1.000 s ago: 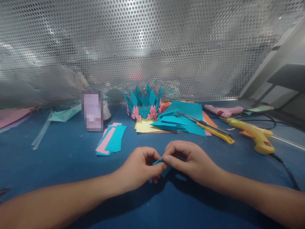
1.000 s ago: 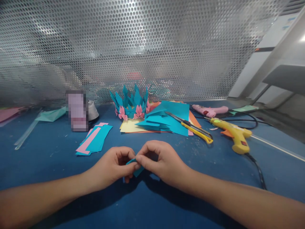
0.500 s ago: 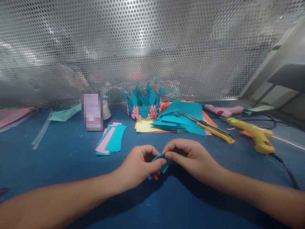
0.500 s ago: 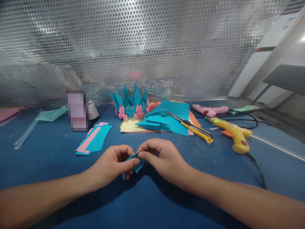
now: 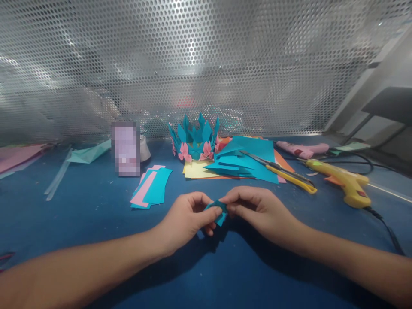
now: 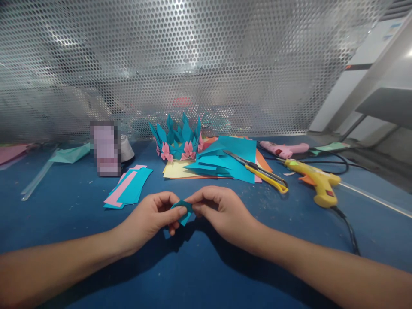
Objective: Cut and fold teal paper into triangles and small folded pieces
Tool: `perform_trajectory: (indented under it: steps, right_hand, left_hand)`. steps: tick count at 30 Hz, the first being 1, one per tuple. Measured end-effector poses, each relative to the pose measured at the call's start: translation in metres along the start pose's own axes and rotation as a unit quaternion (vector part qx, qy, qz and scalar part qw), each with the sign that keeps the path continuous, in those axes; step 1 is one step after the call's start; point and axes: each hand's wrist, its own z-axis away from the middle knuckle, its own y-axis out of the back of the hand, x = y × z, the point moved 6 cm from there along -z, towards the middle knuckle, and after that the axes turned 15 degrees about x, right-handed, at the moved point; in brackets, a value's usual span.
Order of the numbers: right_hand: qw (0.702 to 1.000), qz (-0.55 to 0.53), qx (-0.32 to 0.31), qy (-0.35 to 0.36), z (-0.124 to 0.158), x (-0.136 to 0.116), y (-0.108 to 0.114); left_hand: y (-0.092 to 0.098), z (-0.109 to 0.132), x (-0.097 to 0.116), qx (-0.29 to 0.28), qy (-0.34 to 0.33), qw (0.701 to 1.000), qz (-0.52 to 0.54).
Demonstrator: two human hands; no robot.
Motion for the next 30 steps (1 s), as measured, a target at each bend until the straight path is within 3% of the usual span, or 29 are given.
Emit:
perform_trajectory:
  steps: [7,15,22,30]
  right_hand:
    - [0.996,-0.044,-0.043,-0.062,0.000,0.002,-0.001]
    - [1.000,0.004,-0.012,0.016,0.000,-0.004,-0.001]
    - [0.998,-0.035,-0.048,-0.016,0.002,-0.005,-0.006]
    - [0.985,0.090,0.021,0.145,0.002,-0.018,-0.001]
  left_hand:
    - [0.004,-0.001,0.000,0.017,-0.006,1.000,0.009]
    - [0.001,0.001,0.002,0.001,-0.004,1.000,0.006]
    - [-0.001,0.001,0.000,-0.010,-0.008,1.000,-0.002]
    - [-0.005,-0.001,-0.002,-0.032,-0.011,0.999,-0.022]
